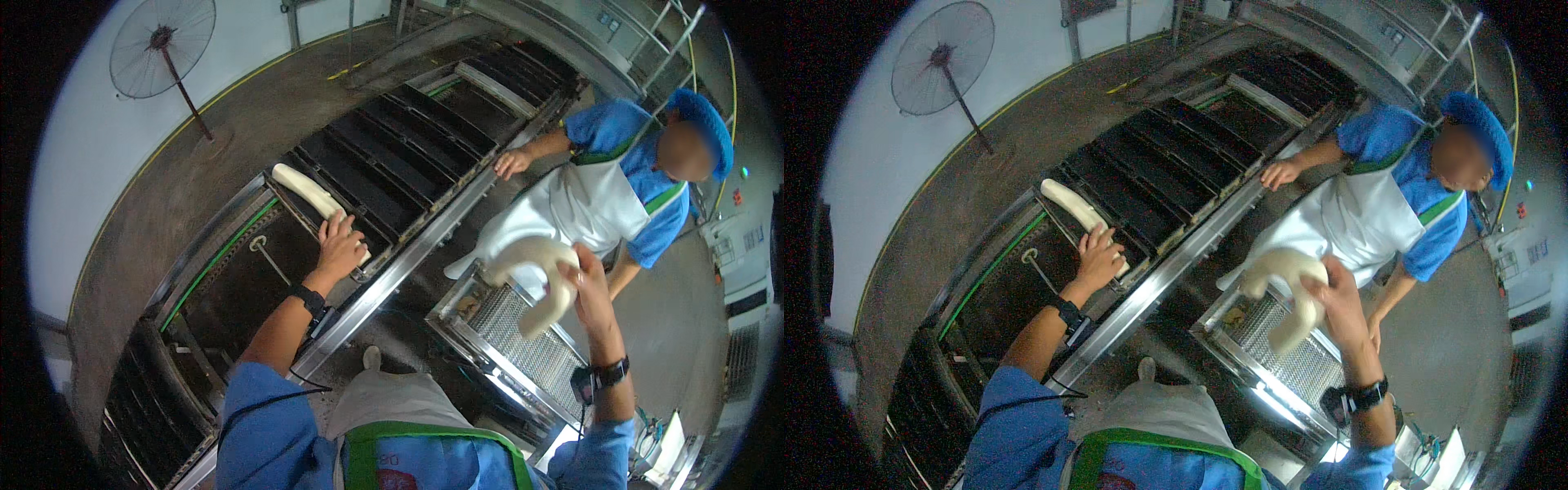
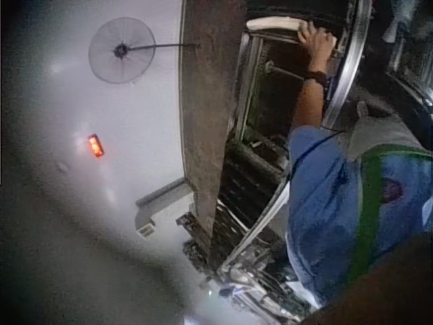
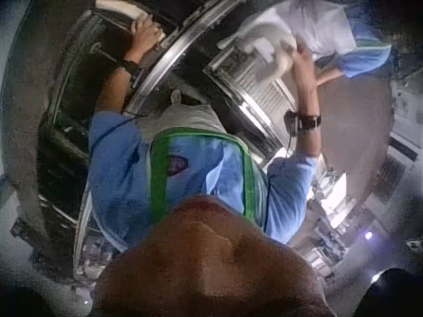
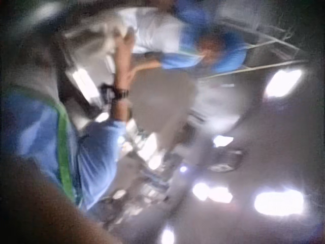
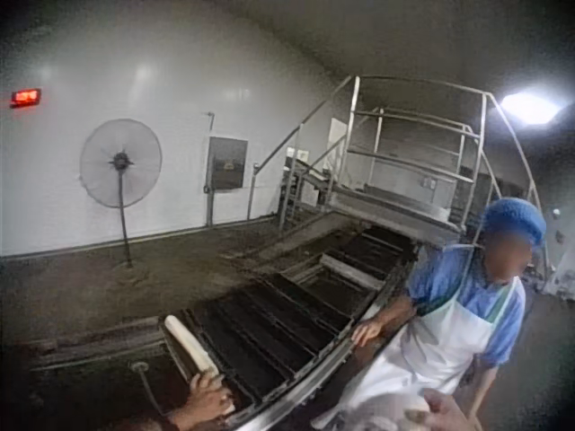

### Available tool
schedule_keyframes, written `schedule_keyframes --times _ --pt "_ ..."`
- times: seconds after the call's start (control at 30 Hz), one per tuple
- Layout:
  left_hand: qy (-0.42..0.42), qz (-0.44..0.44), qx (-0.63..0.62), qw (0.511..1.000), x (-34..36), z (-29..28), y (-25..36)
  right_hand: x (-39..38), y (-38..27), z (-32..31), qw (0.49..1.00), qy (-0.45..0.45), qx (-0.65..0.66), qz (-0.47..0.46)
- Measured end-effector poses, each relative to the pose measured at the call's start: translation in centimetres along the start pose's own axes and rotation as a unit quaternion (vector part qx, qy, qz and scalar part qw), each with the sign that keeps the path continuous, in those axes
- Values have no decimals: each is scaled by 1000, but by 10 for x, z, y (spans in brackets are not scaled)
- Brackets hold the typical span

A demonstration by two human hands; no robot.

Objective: The person places strips of dough onto a multi-tier automated industrial baking conveyor belt, periodically walking to a container to mix or check a liquid component by hand.

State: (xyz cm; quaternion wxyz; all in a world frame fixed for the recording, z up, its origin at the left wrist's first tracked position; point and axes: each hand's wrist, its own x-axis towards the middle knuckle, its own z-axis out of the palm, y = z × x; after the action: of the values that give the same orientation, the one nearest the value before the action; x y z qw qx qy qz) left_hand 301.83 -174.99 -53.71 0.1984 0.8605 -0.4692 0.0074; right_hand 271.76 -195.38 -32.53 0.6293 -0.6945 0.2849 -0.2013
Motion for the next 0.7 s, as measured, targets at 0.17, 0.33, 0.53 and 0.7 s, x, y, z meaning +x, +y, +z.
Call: schedule_keyframes --times 0.17,0.33,0.53,0.7 --pt "-62 0 -36 997 -2 -9 0 107 -31 81 992 -103 10 -70" --pt "-8 46 -47 998 9 -5 5 216 37 154 955 -165 -230 -94" --pt "-13 53 -30 998 9 -7 0 211 68 148 929 -220 -298 23" --pt "42 119 -32 991 21 -6 9 146 108 81 920 -221 -282 160"
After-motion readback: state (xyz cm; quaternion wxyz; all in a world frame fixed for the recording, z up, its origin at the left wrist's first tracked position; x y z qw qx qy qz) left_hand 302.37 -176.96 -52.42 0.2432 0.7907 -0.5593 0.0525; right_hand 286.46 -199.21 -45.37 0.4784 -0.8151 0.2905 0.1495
